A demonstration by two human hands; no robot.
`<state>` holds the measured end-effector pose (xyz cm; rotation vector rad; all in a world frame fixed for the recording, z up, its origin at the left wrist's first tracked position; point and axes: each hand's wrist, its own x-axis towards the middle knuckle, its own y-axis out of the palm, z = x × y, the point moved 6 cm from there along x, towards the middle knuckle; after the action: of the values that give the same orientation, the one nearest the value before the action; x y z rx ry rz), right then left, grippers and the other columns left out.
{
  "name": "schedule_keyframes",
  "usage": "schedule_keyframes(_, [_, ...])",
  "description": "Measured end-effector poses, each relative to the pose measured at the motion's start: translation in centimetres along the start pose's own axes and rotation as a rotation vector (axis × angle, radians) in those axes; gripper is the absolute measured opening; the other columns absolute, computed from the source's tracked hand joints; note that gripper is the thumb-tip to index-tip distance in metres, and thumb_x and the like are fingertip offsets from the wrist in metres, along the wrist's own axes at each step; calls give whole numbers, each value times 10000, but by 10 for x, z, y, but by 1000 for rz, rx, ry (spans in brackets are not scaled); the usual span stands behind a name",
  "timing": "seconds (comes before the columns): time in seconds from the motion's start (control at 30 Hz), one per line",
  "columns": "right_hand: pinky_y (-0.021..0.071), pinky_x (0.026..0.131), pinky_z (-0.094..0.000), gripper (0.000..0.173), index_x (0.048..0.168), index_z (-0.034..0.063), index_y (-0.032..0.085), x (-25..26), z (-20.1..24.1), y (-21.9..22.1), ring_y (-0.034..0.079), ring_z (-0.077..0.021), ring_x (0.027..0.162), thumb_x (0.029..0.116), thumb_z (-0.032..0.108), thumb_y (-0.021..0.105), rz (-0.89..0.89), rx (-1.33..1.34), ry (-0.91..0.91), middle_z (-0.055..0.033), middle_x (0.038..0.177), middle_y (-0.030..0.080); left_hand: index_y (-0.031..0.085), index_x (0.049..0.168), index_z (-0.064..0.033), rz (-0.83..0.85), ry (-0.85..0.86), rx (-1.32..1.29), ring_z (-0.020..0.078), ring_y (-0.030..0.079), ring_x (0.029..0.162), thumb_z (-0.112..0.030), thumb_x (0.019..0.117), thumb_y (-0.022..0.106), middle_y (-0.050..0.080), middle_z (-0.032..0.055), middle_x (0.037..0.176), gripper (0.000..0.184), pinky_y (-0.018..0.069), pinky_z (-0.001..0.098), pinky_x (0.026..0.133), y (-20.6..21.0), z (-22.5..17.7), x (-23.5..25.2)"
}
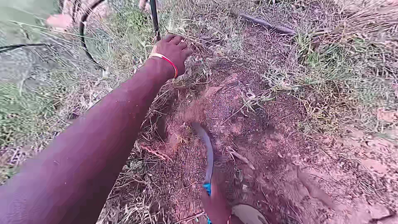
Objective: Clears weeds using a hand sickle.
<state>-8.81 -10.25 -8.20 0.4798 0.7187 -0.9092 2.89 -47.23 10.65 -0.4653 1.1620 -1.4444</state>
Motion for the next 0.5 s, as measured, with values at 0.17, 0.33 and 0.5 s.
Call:
schedule_keyframes(0.17, [585,651,-420,625,1458,-103,347,14,4,-61,666,-227,667,927,132,577,-463,343,-218,-173,888,646,569,1440,-31,-155,186,-120,432,432,1450,-7,962,580,542,228,1488,479,272,598,1213,20,-18,-29])
schedule_keyframes(0.33, [597,615,-267,556,1426,-85,268,-13,31,-99,660,-85,624,961,98,511,-692,738,-347,-47,813,608,717,1251,-35,-435,269,-614,399,632,1252,-25,919,489,662,183,1346,403,492,596,1040,35,-89,-99])
schedule_keyframes(0.5, [577,543,-272,552,1444,-106,278,-69,-28,-107,620,-75,563,972,71,503,-743,717,-232,-18,764,586,736,1097,52,-505,-11,-903,434,711,1084,-70,913,436,735,235,1157,373,553,591,921,100,-165,-165])
